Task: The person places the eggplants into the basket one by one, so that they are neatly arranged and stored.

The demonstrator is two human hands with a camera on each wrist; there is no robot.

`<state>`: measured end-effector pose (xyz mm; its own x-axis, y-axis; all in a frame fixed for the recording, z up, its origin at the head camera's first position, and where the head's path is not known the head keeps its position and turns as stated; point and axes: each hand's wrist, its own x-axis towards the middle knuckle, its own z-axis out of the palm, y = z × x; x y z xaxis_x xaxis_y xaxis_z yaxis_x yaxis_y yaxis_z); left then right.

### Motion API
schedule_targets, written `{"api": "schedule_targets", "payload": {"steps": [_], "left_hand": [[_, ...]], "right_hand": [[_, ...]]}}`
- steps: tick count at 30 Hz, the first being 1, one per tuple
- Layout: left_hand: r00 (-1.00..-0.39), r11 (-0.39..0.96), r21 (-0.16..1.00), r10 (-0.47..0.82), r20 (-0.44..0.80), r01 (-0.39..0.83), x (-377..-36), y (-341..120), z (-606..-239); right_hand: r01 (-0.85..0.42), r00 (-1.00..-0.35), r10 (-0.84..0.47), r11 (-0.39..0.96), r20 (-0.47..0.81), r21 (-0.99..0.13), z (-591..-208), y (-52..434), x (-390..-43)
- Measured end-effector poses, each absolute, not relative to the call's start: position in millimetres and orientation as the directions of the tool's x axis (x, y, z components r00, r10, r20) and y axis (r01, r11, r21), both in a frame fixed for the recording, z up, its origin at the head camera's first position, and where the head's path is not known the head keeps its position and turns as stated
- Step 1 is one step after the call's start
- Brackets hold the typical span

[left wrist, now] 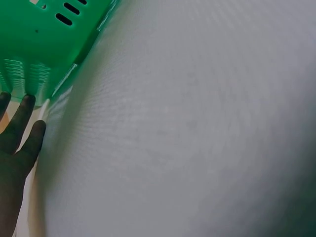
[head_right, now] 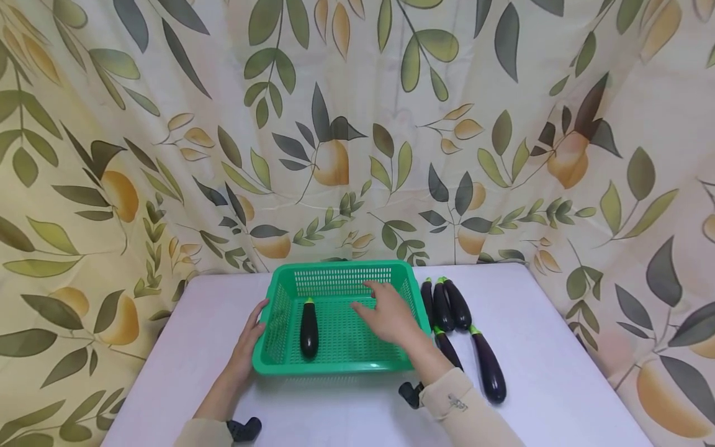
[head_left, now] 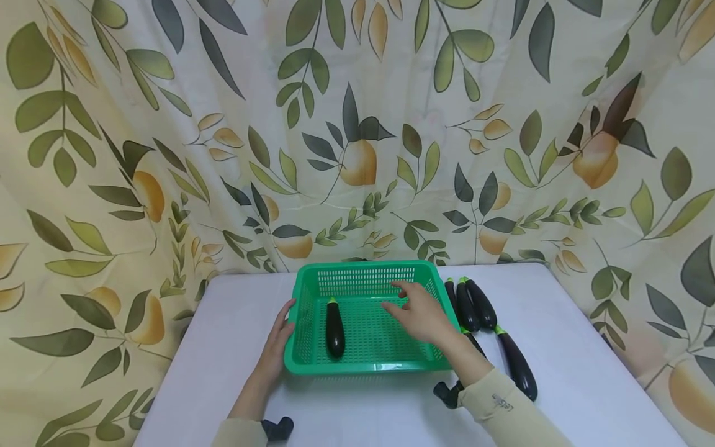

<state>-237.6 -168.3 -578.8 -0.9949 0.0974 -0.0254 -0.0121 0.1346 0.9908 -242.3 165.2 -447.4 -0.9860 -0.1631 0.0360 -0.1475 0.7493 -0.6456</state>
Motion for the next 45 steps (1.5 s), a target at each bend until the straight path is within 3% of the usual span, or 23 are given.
{"api": "schedule_targets", "payload": {"steps": [13, 24, 34, 45], "left_hand": [[-0.995, 0.155, 0.988, 0.098, -0.018, -0.003, -237, -167, -574], [-0.995, 0.133, 0.991, 0.103, -0.013, 0.001, -237, -168, -576], [-0.993, 0.114, 0.994, 0.113, -0.016, -0.004, -238, -170, -578], [-0.993, 0.108, 0.994, 0.118, -0.014, -0.002, -242, -171, -580]], "right_hand": [[-0.154, -0.988, -0.143, 0.818, 0.062, -0.555, -424, 215, -247], [-0.186, -0.980, -0.123, 0.854, 0.158, -0.486, -425, 255, -260], [-0.120, -0.991, -0.078, 0.890, 0.113, -0.440, -436, 290, -274], [0.003, -1.000, -0.004, 0.926, -0.018, -0.377, -463, 326, -286]]}}
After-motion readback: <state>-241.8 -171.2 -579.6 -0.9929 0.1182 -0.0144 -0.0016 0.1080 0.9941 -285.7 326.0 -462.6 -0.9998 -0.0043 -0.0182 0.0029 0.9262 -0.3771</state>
